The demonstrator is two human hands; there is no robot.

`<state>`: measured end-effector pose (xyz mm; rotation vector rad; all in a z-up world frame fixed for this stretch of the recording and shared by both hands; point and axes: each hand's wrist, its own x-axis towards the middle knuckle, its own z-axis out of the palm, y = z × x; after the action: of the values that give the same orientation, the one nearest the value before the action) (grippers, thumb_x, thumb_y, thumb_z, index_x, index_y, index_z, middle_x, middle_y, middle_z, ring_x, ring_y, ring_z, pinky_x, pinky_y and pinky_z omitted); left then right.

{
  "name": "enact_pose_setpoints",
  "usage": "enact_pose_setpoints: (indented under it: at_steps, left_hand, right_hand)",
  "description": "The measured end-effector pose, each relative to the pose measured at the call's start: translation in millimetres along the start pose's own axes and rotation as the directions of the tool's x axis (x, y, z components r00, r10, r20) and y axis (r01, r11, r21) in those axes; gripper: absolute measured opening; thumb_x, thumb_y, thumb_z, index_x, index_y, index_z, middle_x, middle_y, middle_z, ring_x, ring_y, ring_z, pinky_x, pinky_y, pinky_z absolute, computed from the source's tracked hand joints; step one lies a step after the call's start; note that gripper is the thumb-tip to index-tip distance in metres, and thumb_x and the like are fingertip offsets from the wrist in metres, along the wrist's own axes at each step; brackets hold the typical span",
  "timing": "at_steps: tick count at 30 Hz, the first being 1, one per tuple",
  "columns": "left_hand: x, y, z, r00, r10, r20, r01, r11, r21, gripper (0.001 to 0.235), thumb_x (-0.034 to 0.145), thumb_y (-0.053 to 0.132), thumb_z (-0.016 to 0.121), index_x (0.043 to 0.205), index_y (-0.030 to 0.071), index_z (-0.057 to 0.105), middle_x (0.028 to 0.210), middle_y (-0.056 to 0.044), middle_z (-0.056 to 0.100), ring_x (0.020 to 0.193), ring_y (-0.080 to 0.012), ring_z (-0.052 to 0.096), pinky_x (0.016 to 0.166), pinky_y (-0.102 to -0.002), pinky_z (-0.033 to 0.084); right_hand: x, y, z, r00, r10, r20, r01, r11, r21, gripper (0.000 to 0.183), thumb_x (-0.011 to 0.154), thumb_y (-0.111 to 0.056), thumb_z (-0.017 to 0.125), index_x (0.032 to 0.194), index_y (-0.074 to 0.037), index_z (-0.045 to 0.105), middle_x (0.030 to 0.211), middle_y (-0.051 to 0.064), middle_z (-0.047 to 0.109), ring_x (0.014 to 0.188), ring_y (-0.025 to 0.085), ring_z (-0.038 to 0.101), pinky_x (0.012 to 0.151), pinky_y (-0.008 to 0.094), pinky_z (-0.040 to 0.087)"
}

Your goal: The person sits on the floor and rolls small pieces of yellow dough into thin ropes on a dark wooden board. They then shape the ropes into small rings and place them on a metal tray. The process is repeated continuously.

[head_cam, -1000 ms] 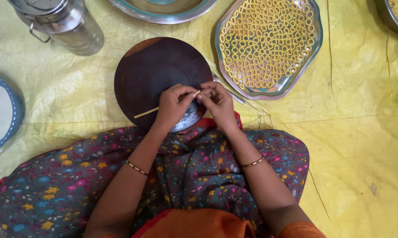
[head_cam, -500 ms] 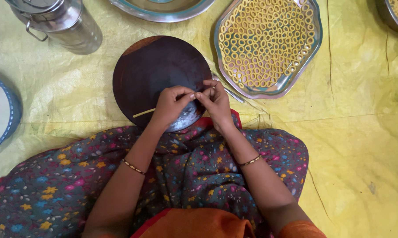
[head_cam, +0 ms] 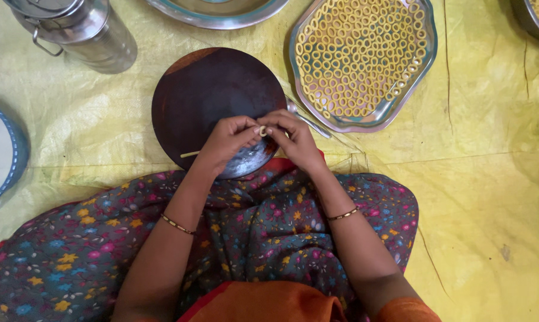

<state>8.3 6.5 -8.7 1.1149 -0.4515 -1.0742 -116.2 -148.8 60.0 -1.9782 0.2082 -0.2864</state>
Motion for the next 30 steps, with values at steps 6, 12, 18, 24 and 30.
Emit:
enact_pose_setpoints:
  at_steps: [6, 12, 18, 24, 30]
  left_hand:
    - [0.3, 3.2, -2.6, 0.997, -0.081, -0.012, 0.081, 0.996, 0.023, 0.019, 0.095, 0.015, 0.070, 0.102, -0.002, 0.073, 0.088, -0.006, 0.073, 0.077, -0.0109, 0.070, 0.073, -0.026, 0.057]
    - [-0.7, 3.6, -5.3, 0.993, -0.122, -0.001, 0.122, 0.992, -0.036, 0.020, 0.098, 0.017, 0.067, 0.103, -0.001, 0.073, 0.089, -0.006, 0.074, 0.079, -0.0096, 0.070, 0.075, -0.025, 0.058]
    - [0.0, 1.2, -5.3, 0.992, -0.123, 0.002, 0.123, 0.991, 0.048, 0.019, 0.098, 0.016, 0.068, 0.103, -0.002, 0.073, 0.090, -0.006, 0.074, 0.080, -0.0099, 0.070, 0.075, -0.025, 0.058]
    - [0.7, -2.3, -3.6, 0.991, -0.115, -0.066, 0.119, 0.992, 0.051, 0.016, 0.095, 0.012, 0.069, 0.100, -0.003, 0.072, 0.088, -0.006, 0.074, 0.077, -0.0111, 0.071, 0.070, -0.025, 0.058]
    - [-0.2, -0.7, -1.6, 0.994, -0.092, -0.052, 0.098, 0.988, 0.120, 0.016, 0.095, 0.012, 0.069, 0.101, -0.003, 0.072, 0.088, -0.007, 0.073, 0.077, -0.0101, 0.070, 0.068, -0.024, 0.057]
  right_hand:
    - [0.0, 3.9, 2.6, 1.000, 0.029, 0.010, -0.028, 0.998, -0.059, 0.019, 0.094, -0.001, 0.072, 0.113, 0.000, 0.074, 0.105, 0.007, 0.072, 0.096, 0.016, 0.067, 0.084, 0.028, 0.052]
    - [-0.8, 2.4, 4.1, 1.000, -0.022, 0.013, 0.023, 0.996, -0.089, 0.022, 0.092, 0.001, 0.073, 0.114, -0.001, 0.074, 0.105, 0.008, 0.070, 0.097, 0.018, 0.067, 0.085, 0.028, 0.052]
    - [0.1, -1.6, 6.2, 0.998, -0.068, 0.007, 0.068, 0.984, -0.166, 0.020, 0.090, 0.002, 0.075, 0.109, -0.003, 0.075, 0.100, 0.008, 0.069, 0.095, 0.020, 0.068, 0.083, 0.029, 0.053]
    - [-0.7, -3.5, 6.7, 0.998, -0.049, -0.028, 0.043, 0.981, -0.190, 0.016, 0.088, 0.002, 0.076, 0.103, -0.003, 0.076, 0.100, 0.008, 0.069, 0.092, 0.019, 0.068, 0.079, 0.029, 0.053]
    - [0.9, -2.5, 6.5, 1.000, 0.002, -0.003, -0.002, 0.989, -0.145, 0.010, 0.090, -0.001, 0.075, 0.100, -0.002, 0.074, 0.097, 0.006, 0.070, 0.087, 0.015, 0.067, 0.075, 0.027, 0.051]
